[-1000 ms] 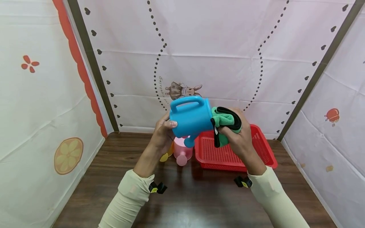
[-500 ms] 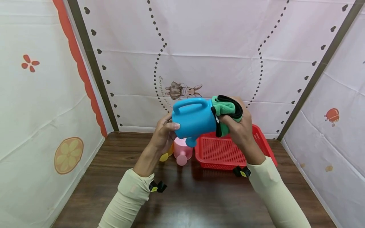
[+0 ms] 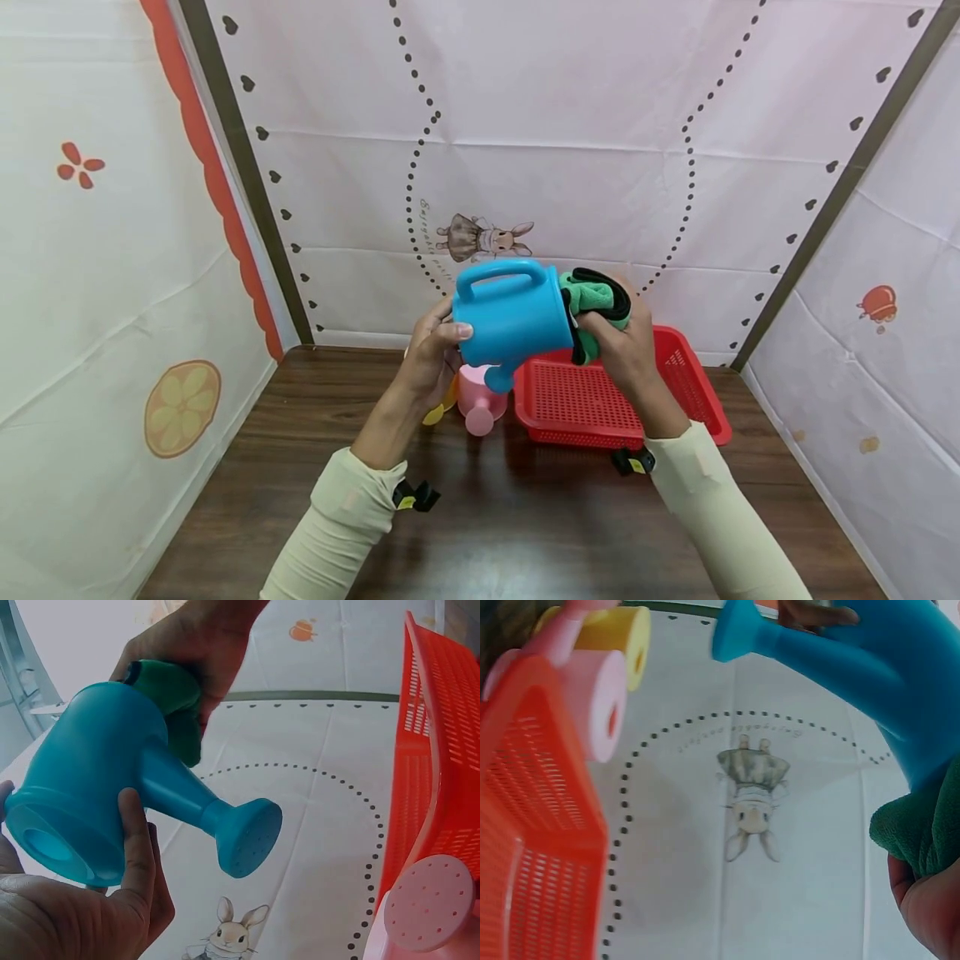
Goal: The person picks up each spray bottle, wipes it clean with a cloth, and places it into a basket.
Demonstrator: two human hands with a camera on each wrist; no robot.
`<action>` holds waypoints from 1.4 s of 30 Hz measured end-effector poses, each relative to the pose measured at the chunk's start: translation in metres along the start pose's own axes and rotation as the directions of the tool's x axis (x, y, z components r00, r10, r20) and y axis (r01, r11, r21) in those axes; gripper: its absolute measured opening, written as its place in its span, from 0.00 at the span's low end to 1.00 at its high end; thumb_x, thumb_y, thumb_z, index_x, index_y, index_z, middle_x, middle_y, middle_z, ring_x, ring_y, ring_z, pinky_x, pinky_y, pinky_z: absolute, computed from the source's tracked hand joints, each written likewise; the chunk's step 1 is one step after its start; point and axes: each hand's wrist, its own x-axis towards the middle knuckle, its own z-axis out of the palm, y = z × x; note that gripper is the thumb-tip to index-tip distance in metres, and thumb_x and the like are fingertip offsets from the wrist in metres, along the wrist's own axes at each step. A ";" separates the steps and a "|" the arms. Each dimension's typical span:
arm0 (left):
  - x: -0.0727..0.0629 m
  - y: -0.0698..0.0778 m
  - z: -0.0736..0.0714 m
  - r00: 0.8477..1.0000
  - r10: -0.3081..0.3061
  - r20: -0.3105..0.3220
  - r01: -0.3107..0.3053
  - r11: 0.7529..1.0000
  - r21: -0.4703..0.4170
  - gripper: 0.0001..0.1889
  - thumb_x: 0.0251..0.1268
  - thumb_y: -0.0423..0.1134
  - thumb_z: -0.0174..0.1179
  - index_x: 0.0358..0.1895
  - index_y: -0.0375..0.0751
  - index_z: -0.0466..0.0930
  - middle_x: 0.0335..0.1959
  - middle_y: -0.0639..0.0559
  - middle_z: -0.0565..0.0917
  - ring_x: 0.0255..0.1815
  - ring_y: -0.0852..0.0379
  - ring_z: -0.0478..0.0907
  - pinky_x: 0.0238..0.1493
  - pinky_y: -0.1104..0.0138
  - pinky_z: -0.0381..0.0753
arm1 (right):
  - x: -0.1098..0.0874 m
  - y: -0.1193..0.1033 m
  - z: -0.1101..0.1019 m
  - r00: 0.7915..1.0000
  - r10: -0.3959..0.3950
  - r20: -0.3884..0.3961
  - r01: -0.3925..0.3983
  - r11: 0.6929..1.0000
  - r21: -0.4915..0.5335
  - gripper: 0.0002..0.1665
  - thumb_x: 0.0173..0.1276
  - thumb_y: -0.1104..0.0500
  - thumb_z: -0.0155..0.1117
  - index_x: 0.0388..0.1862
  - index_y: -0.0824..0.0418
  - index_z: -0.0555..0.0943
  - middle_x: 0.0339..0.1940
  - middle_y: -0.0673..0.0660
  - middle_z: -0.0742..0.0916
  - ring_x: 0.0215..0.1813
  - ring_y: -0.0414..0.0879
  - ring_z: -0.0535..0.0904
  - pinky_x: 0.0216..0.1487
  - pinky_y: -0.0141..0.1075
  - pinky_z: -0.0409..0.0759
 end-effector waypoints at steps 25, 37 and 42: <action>0.001 -0.007 0.007 0.993 -0.095 -0.076 0.088 0.992 -0.091 0.46 0.65 0.61 0.55 0.82 0.40 0.62 0.62 0.42 0.80 0.45 0.53 0.88 0.34 0.65 0.94 | -0.023 -0.019 0.003 0.984 -0.175 0.039 0.175 0.985 -0.005 0.29 0.70 0.68 0.65 0.70 0.72 0.81 0.60 0.38 0.84 0.59 0.44 0.81 0.58 0.30 0.84; 0.001 -0.008 0.005 0.997 -0.074 0.015 0.074 0.996 -0.041 0.46 0.69 0.61 0.53 0.86 0.43 0.57 0.68 0.39 0.76 0.52 0.50 0.86 0.42 0.64 0.95 | -0.012 -0.023 0.002 0.991 -0.129 0.019 0.128 0.991 0.047 0.31 0.68 0.68 0.62 0.71 0.74 0.79 0.59 0.38 0.86 0.61 0.45 0.81 0.60 0.34 0.83; -0.003 -0.007 0.006 0.996 -0.059 0.070 0.060 0.998 -0.017 0.45 0.71 0.61 0.51 0.87 0.44 0.54 0.72 0.36 0.73 0.57 0.48 0.83 0.51 0.62 0.95 | -0.009 -0.018 0.000 0.996 -0.084 0.001 0.084 0.995 0.056 0.33 0.68 0.67 0.61 0.73 0.72 0.79 0.60 0.36 0.87 0.62 0.46 0.81 0.61 0.34 0.83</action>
